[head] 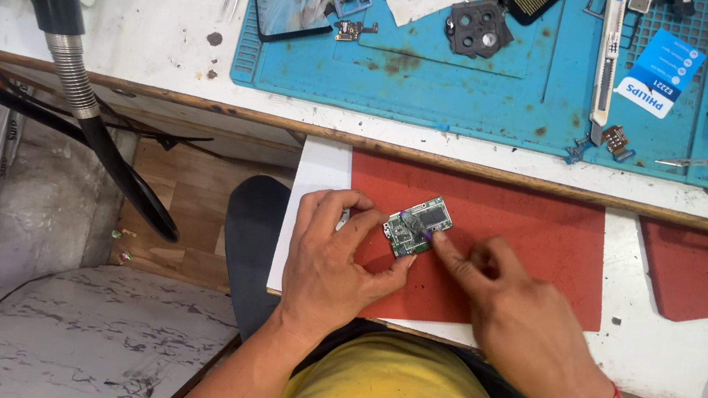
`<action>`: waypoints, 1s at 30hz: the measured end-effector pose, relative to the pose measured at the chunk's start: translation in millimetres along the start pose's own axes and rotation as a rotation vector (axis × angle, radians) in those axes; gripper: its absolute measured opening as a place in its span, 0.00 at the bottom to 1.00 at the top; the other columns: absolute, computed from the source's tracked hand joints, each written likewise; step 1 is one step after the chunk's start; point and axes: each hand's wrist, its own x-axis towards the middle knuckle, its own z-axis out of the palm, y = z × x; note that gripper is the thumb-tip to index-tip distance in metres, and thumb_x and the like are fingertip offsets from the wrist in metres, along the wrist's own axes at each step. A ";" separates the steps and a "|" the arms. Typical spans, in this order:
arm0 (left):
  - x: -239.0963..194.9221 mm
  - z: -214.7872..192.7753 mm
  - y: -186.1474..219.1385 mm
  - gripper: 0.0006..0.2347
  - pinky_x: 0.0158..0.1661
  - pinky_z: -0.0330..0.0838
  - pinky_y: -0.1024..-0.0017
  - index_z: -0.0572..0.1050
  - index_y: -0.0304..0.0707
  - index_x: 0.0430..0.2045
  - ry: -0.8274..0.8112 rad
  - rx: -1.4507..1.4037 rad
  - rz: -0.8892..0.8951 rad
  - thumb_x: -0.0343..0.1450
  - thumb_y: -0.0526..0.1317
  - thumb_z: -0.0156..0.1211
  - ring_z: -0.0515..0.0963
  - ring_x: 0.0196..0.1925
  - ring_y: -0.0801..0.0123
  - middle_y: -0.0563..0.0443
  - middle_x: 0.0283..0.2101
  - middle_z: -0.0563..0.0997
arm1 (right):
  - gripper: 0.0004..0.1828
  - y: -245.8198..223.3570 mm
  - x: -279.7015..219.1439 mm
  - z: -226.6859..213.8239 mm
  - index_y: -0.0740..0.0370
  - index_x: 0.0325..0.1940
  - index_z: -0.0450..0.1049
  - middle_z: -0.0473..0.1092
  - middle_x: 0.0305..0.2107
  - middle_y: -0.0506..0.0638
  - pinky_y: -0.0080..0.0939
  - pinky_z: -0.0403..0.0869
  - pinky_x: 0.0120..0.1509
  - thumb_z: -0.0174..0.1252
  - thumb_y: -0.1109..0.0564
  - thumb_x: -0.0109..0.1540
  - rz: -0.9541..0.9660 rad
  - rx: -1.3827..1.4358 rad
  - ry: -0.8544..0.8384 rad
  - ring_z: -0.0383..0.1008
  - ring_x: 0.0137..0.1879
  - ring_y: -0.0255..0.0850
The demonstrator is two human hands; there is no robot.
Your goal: The person cleans a small circuit board by scrubbing its surface with a toothbrush and then using a handheld air blower to remove debris. The person repeatedly scrubs different areas of the board and directs the air stream across the components.
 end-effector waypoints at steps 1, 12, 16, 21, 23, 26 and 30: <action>-0.4 0.0 0.3 0.20 0.50 0.71 0.61 0.81 0.34 0.37 -0.004 0.001 -0.001 0.55 0.42 0.79 0.71 0.50 0.54 0.48 0.45 0.75 | 0.39 0.6 0.7 0.9 0.47 0.71 0.67 0.70 0.43 0.53 0.50 0.76 0.28 0.53 0.66 0.54 0.024 -0.001 0.045 0.76 0.26 0.52; -0.4 1.8 -1.6 0.21 0.50 0.71 0.61 0.80 0.33 0.36 -0.009 0.020 0.011 0.55 0.43 0.80 0.71 0.51 0.54 0.48 0.45 0.74 | 0.42 -6.9 -16.7 5.6 0.46 0.74 0.64 0.68 0.45 0.55 0.53 0.77 0.31 0.52 0.67 0.54 0.188 0.056 -0.028 0.77 0.30 0.55; -1.2 1.8 -1.8 0.20 0.51 0.72 0.61 0.80 0.32 0.37 -0.004 0.012 0.020 0.56 0.42 0.79 0.71 0.51 0.54 0.47 0.45 0.75 | 0.38 -1.5 -2.9 10.8 0.53 0.71 0.65 0.69 0.43 0.59 0.55 0.76 0.34 0.52 0.68 0.55 0.057 0.064 0.125 0.76 0.35 0.59; 2.0 0.1 1.8 0.20 0.49 0.71 0.61 0.81 0.31 0.36 0.010 0.009 0.022 0.55 0.42 0.79 0.71 0.50 0.54 0.47 0.44 0.75 | 0.43 -13.8 -12.6 8.7 0.46 0.73 0.66 0.68 0.45 0.56 0.55 0.76 0.34 0.52 0.68 0.52 0.184 0.094 -0.003 0.77 0.33 0.57; -0.5 -0.7 0.7 0.20 0.49 0.71 0.61 0.81 0.31 0.35 0.017 0.023 0.013 0.55 0.41 0.79 0.71 0.50 0.54 0.47 0.44 0.75 | 0.40 -6.6 -2.1 7.5 0.52 0.71 0.66 0.68 0.44 0.58 0.54 0.76 0.34 0.51 0.69 0.53 0.082 0.090 0.127 0.76 0.33 0.58; -0.6 2.9 0.5 0.19 0.49 0.72 0.61 0.81 0.32 0.36 0.005 0.032 0.013 0.55 0.41 0.79 0.72 0.50 0.54 0.47 0.44 0.75 | 0.40 -12.0 -11.4 13.5 0.54 0.71 0.65 0.68 0.41 0.58 0.54 0.76 0.34 0.50 0.69 0.54 0.060 0.098 0.087 0.76 0.33 0.56; -1.7 1.8 1.1 0.20 0.49 0.72 0.61 0.81 0.32 0.36 0.018 0.023 0.022 0.55 0.41 0.79 0.72 0.50 0.54 0.47 0.44 0.75 | 0.35 -9.2 -8.4 7.2 0.51 0.69 0.68 0.69 0.42 0.57 0.54 0.76 0.33 0.51 0.67 0.57 0.093 0.149 0.153 0.76 0.32 0.56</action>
